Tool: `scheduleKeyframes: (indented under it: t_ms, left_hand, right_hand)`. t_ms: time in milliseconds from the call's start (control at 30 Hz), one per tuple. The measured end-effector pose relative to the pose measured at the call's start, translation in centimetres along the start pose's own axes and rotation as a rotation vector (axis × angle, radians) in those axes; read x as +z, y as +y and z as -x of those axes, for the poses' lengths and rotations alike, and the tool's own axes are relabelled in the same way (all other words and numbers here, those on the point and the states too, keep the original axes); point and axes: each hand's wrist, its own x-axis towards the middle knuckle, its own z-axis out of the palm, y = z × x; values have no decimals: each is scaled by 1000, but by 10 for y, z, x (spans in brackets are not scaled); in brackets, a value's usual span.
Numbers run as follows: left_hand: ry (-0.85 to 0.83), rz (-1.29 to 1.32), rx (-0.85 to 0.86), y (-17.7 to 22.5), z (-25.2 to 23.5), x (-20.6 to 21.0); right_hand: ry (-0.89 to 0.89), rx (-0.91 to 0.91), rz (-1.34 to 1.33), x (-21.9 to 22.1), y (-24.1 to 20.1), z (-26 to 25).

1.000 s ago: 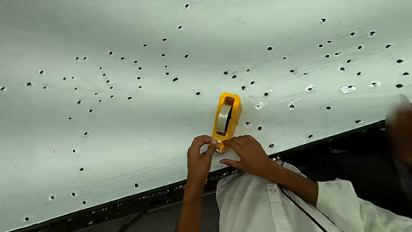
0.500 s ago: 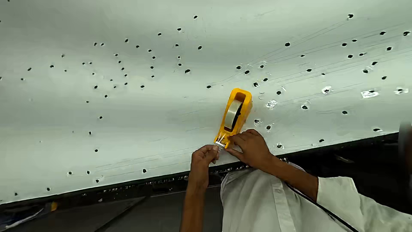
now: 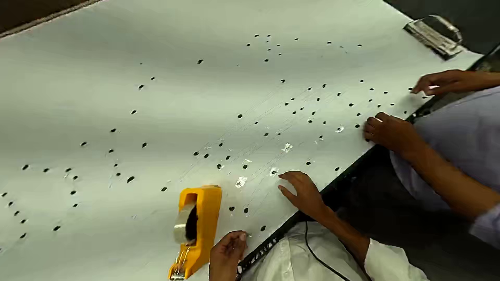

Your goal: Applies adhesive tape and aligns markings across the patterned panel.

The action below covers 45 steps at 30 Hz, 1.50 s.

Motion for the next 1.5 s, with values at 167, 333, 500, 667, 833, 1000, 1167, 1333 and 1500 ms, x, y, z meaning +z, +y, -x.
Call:
scheduleKeyframes:
  t_ms: [167,333,500,667,833,1000,1167,1333,1500]
  left_hand:
    - [-250,-335,294,46,-111,90]
    - [-423,-556,330,103,-211,211]
    - [-402,-616,251,126,-277,309]
    - [-298,-1075,146,140,-287,337]
    - [-300,-1158,139,143,-249,287]
    - [-22,-786,474,105,-149,142]
    - [684,-710,480,82,-33,9]
    - [765,-530,196,11,31,-57]
    - [772,-302,127,-27,24,-45]
  right_hand:
    - [192,226,97,-61,88,16]
    - [235,206,150,-66,133,29]
    - [300,190,86,-59,133,31]
    - [250,172,83,-63,137,33]
    - [167,168,86,-74,138,29]
    - [169,142,64,-83,133,23]
    - [46,79,-18,-77,104,9]
    - [-36,-52,-109,-46,60,-9]
    - [-91,-178,-90,-27,23,-15]
